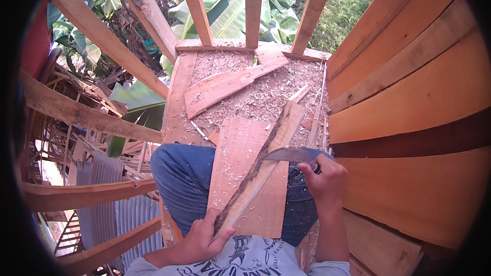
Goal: The person sits cross-legged on a wooden platform and uses a curved knife to shave and shape a long, thin piece of wood. They hold the wood with their left hand and repeatedly scrape the surface with the knife in their right hand, producing wood shavings.
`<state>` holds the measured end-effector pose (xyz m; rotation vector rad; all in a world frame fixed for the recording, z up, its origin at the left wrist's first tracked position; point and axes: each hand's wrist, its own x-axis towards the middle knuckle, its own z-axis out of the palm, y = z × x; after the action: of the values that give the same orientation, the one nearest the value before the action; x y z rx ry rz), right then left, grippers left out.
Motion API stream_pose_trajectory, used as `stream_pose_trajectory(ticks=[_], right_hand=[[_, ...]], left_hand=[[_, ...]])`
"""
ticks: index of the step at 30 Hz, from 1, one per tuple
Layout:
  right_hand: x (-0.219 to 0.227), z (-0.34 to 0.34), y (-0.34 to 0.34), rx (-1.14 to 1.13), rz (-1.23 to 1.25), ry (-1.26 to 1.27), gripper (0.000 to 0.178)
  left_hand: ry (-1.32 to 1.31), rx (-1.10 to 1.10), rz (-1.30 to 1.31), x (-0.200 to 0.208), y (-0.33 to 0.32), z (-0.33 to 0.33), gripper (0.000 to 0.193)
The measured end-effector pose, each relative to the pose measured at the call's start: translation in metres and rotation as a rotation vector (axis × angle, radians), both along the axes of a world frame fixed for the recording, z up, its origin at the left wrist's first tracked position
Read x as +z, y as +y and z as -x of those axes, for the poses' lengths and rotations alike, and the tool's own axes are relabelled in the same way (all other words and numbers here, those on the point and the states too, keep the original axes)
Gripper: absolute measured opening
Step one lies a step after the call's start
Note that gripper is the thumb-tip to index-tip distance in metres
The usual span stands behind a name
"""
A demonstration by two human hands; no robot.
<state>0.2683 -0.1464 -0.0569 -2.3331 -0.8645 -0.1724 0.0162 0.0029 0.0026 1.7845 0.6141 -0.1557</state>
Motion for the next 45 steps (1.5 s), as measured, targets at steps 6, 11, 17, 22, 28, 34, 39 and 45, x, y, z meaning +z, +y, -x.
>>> stream_pose_trajectory(ticks=[6, 11, 17, 22, 28, 34, 39, 45], right_hand=[[0.031, 0.026, -0.009, 0.001, 0.044, 0.164, 0.063], [0.016, 0.029, 0.003, 0.161, 0.102, 0.044, 0.061], [0.018, -0.043, -0.017, -0.325, 0.023, 0.223, 0.064], [0.028, 0.039, -0.003, 0.13, 0.068, 0.166, 0.062], [-0.008, -0.046, -0.01, -0.373, 0.041, 0.314, 0.062], [0.013, 0.027, 0.003, 0.09, 0.03, 0.225, 0.062], [-0.012, -0.006, 0.023, -0.026, -0.005, 0.27, 0.061], [-0.048, -0.076, 0.009, -0.178, -0.128, 0.392, 0.063]], left_hand=[[-0.065, 0.025, -0.06, 0.001, 0.0, -0.001, 0.038], [-0.023, 0.024, -0.033, -0.001, 0.002, -0.008, 0.039], [-0.02, -0.02, -0.003, 0.005, 0.002, 0.0, 0.039], [-0.009, 0.014, 0.015, -0.003, 0.005, -0.017, 0.039], [0.014, -0.023, 0.002, 0.0, 0.002, 0.0, 0.04], [0.046, 0.054, 0.01, -0.01, 0.011, -0.018, 0.037], [0.061, 0.03, 0.036, -0.011, 0.01, -0.023, 0.036], [-0.018, 0.026, 0.243, -0.016, 0.029, -0.02, 0.036]])
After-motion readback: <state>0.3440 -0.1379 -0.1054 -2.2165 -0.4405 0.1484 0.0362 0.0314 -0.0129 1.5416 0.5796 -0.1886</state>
